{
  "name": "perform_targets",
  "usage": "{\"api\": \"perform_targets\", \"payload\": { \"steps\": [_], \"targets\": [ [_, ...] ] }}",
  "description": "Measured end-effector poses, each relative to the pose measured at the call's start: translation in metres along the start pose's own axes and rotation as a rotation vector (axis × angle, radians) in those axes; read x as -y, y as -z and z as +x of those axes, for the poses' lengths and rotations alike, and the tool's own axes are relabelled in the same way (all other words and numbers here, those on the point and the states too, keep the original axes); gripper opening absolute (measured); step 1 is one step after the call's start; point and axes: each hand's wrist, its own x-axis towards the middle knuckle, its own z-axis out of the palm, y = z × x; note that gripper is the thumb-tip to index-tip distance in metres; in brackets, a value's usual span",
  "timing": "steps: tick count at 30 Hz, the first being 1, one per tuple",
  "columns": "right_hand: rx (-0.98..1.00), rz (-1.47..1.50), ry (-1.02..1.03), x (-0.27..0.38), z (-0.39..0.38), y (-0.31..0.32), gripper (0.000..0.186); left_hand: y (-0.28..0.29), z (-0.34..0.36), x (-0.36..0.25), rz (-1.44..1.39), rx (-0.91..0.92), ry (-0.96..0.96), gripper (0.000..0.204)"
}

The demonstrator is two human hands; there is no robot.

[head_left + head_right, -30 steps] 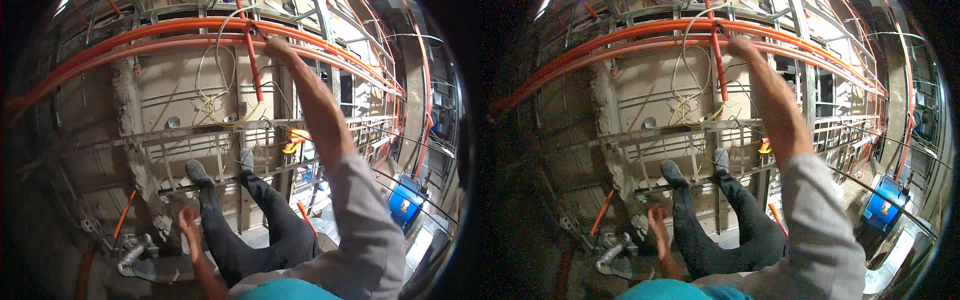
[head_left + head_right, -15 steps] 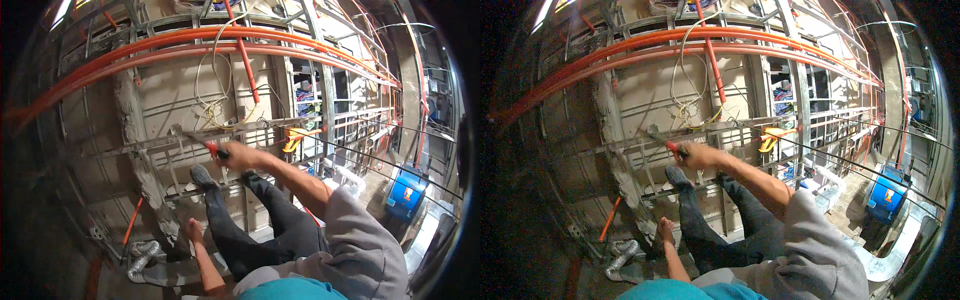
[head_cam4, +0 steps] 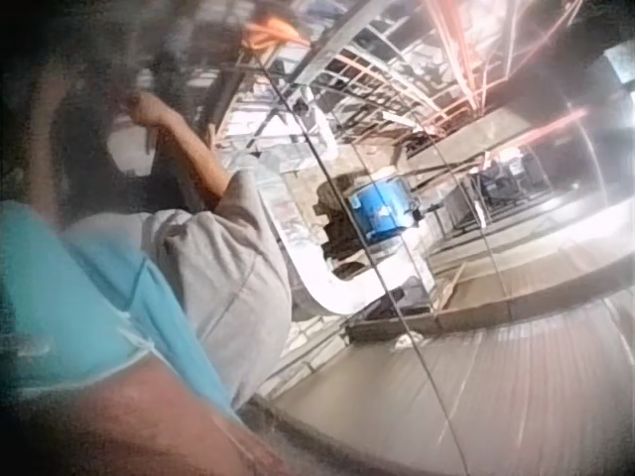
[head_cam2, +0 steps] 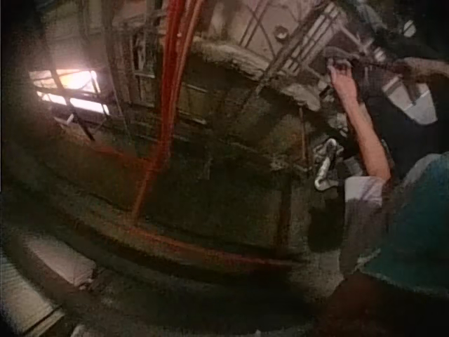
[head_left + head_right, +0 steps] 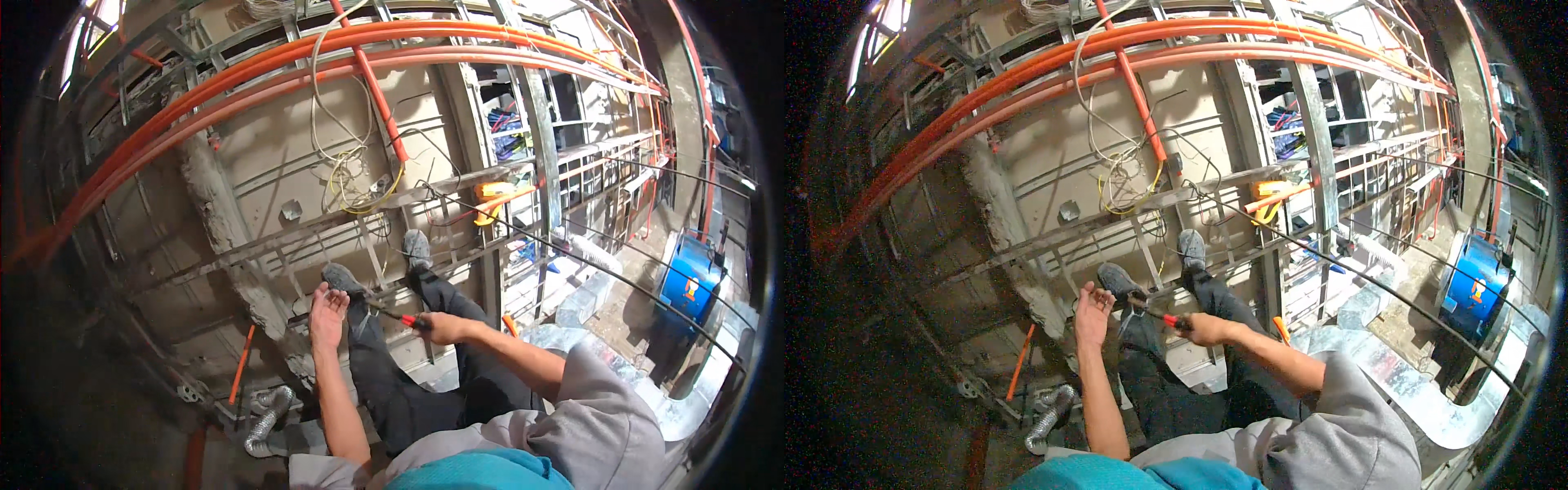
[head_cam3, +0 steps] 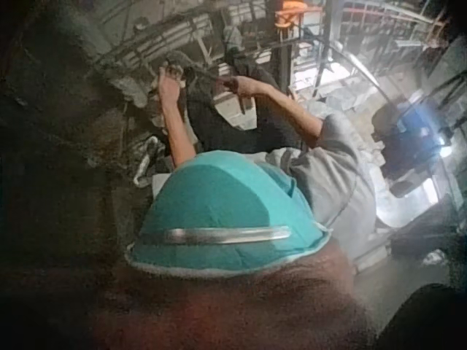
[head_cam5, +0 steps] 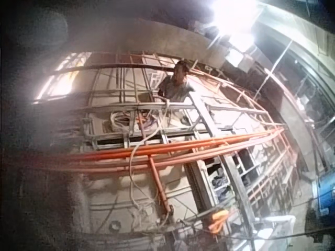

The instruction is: The person manipulates a long metal duct piece into place along a structural frame, then uses pliers to secure wires around orange conduits and other overhead components.

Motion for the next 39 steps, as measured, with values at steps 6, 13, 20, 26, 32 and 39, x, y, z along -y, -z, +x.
{"api": "perform_targets", "payload": {
  "steps": [6,13,20,26,32,39],
  "targets": [
    [-0.091,0.24,-0.402,-0.002,-0.058,0.092,0.028,-0.084,0.049,-0.017,0.959,-0.065,-0.481,0.022],
    [-0.673,0.285,-0.349,-0.164,-0.094,0.117,0.022,-0.234,0.144,-0.036,1.145,0.197,-0.738,0.029],
    [-1.22,0.463,0.024,-0.191,0.009,0.15,0.02,-0.277,0.18,-0.003,0.695,0.641,-0.317,0.047],
    [-1.186,0.67,0.384,-0.19,0.068,0.169,0.024,-0.265,0.208,0.019,0.496,0.819,-0.307,0.035],
    [-1.227,0.734,0.591,-0.177,0.087,0.183,0.023,-0.281,0.207,0.02,0.517,0.783,-0.251,0.017],
    [-1.305,0.453,0.81,-0.159,0.092,0.197,0.033,-0.28,0.22,0.021,0.609,0.766,-0.372,0.014]
  ]
}}
